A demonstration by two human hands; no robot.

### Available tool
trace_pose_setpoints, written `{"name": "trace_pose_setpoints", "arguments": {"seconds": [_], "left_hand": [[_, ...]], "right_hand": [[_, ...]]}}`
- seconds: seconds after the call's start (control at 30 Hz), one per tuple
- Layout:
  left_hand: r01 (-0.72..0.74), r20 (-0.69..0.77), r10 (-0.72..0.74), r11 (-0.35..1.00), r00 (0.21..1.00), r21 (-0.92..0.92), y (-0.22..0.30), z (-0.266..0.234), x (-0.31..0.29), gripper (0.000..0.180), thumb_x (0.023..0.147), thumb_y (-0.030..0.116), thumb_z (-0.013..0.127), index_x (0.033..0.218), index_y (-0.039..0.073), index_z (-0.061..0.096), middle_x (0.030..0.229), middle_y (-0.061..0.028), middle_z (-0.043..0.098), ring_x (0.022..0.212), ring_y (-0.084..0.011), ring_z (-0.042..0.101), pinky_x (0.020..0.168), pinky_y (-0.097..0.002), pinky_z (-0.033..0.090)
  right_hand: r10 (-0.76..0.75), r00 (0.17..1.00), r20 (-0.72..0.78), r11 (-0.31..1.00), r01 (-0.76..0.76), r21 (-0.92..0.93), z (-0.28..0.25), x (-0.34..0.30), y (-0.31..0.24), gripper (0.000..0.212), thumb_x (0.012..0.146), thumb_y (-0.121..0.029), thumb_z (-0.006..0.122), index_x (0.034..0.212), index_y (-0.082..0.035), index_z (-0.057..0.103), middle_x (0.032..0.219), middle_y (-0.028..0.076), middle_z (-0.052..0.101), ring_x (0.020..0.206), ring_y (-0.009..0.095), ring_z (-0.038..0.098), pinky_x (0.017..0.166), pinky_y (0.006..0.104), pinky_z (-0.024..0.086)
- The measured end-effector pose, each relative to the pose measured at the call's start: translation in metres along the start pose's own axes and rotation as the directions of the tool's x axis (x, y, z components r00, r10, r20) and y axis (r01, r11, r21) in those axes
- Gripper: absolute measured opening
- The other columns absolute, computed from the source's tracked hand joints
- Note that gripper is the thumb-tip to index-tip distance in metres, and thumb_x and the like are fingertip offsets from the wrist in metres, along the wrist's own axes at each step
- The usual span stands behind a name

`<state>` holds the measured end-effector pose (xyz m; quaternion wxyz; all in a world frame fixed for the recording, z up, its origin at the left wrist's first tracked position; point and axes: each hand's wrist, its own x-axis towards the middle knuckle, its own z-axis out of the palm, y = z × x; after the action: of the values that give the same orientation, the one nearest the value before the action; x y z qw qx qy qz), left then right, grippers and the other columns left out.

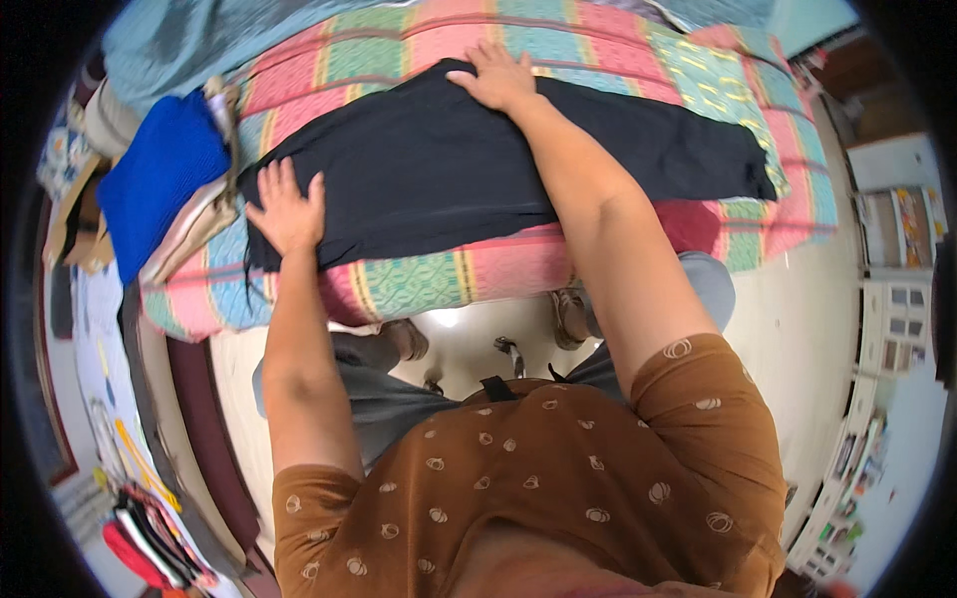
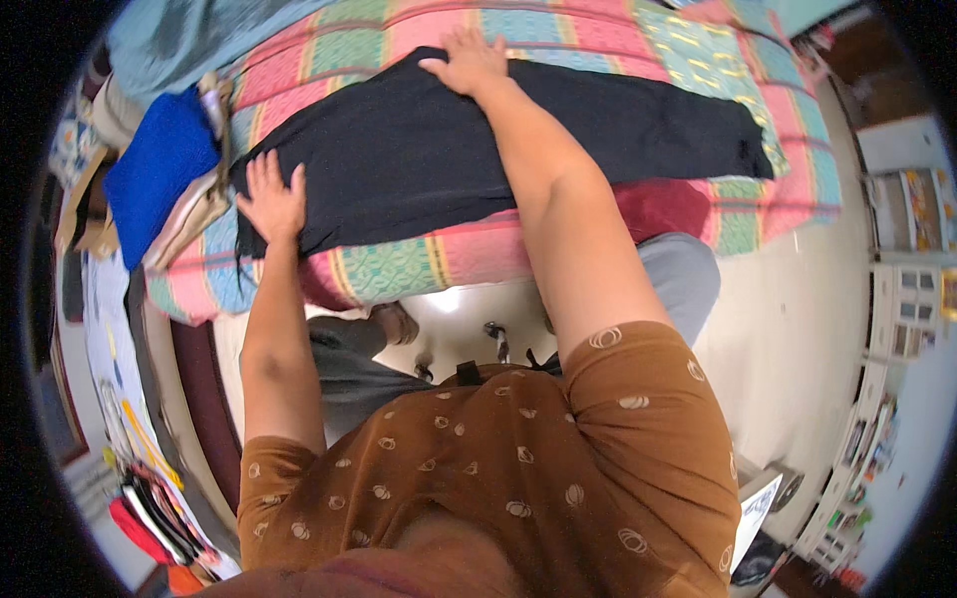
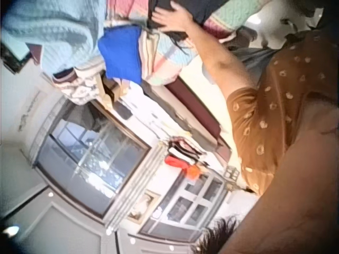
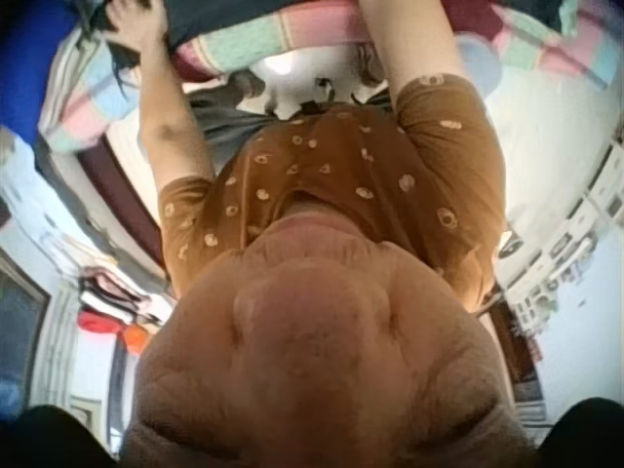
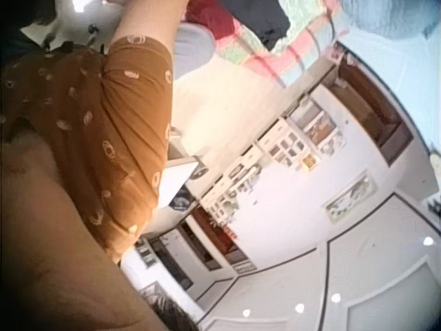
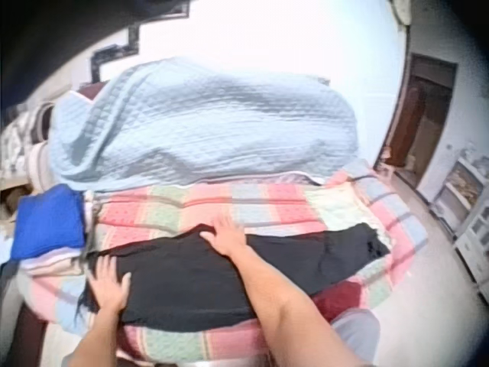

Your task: The person sits on the floor and folds several items of clothing by hand. They fold a light-colored shirt, a blue sweater, and a pair of black pants, stacking them neatly. Finally, they fold a large patterned quilt.

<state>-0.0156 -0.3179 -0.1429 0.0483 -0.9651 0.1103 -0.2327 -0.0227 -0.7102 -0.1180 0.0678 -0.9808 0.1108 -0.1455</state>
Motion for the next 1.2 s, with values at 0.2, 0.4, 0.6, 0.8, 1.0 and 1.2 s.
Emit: {"name": "trace_pose_setpoints", "arguments": {"seconds": [0.2, 0.4, 0.6, 0.8, 1.0, 1.2], "left_hand": [[0.020, 0.015, -0.021, 0.997, 1.000, 0.074, -0.003, 0.005, -0.001, 0.067, 0.097, 0.060, 0.041, 0.150, 0.021, 0.041, 0.158, -0.0028, 0.036, 0.149, -0.0198, 0.027, 0.111, -0.0657, 0.023], [-0.016, 0.096, 0.005, 0.993, 0.995, 0.114, -0.016, 0.014, 0.008, 0.067, 0.098, 0.062, 0.037, 0.152, 0.022, 0.039, 0.159, -0.0017, 0.035, 0.149, -0.0195, 0.027, 0.110, -0.0706, 0.019], [-0.024, 0.126, 0.019, 0.999, 0.992, 0.042, 0.044, -0.028, 0.029, 0.071, 0.090, 0.055, 0.055, 0.145, 0.012, 0.048, 0.154, -0.0103, 0.042, 0.146, -0.0263, 0.032, 0.108, -0.0686, 0.023], [-0.392, -0.111, 0.379, 0.840, 0.919, -0.374, 0.220, -0.088, -0.018, 0.066, 0.093, 0.052, 0.057, 0.147, 0.014, 0.045, 0.155, -0.0140, 0.039, 0.146, -0.0304, 0.032, 0.112, -0.0618, 0.024], [-0.373, -0.036, 0.388, 0.851, 0.921, -0.369, 0.265, -0.078, -0.048, 0.064, 0.098, 0.050, 0.050, 0.152, 0.018, 0.039, 0.160, -0.0121, 0.031, 0.149, -0.0295, 0.026, 0.116, -0.0606, 0.020], [-0.353, -0.049, 0.360, 0.866, 0.932, -0.354, 0.257, -0.076, -0.050, 0.065, 0.096, 0.051, 0.052, 0.152, 0.019, 0.040, 0.159, -0.0120, 0.032, 0.148, -0.0292, 0.027, 0.116, -0.0598, 0.021]], "right_hand": [[-0.277, 0.959, -0.053, 0.961, 0.276, -0.021, -0.047, -0.077, 0.063, 0.075, 0.094, -0.067, 0.044, 0.151, -0.018, 0.039, 0.159, 0.009, 0.032, 0.150, 0.030, 0.023, 0.119, 0.0586, 0.013], [-0.149, 0.985, 0.089, 0.956, 0.166, -0.241, -0.101, -0.169, 0.209, 0.073, 0.094, -0.066, 0.044, 0.151, -0.023, 0.039, 0.161, 0.006, 0.029, 0.150, 0.027, 0.024, 0.118, 0.0586, 0.014], [0.106, 0.974, -0.198, 0.957, -0.154, -0.247, -0.134, -0.206, 0.301, 0.064, 0.094, -0.058, 0.050, 0.142, -0.015, 0.052, 0.154, 0.008, 0.041, 0.145, 0.026, 0.033, 0.116, 0.0565, 0.022], [0.143, 0.954, -0.265, 0.977, -0.179, -0.117, -0.130, -0.217, 0.288, 0.067, 0.093, -0.060, 0.051, 0.143, -0.015, 0.049, 0.154, 0.009, 0.041, 0.144, 0.029, 0.034, 0.114, 0.0555, 0.025], [0.530, 0.809, -0.253, 0.815, -0.569, -0.111, -0.134, -0.266, 0.399, 0.067, 0.091, -0.059, 0.052, 0.139, -0.012, 0.053, 0.146, 0.011, 0.049, 0.135, 0.030, 0.042, 0.109, 0.0462, 0.036], [0.548, 0.660, -0.514, 0.779, -0.626, 0.027, -0.162, -0.260, 0.392, 0.047, 0.083, -0.038, 0.071, 0.120, -0.009, 0.065, 0.128, 0.013, 0.060, 0.119, 0.032, 0.053, 0.096, 0.0471, 0.044]]}}
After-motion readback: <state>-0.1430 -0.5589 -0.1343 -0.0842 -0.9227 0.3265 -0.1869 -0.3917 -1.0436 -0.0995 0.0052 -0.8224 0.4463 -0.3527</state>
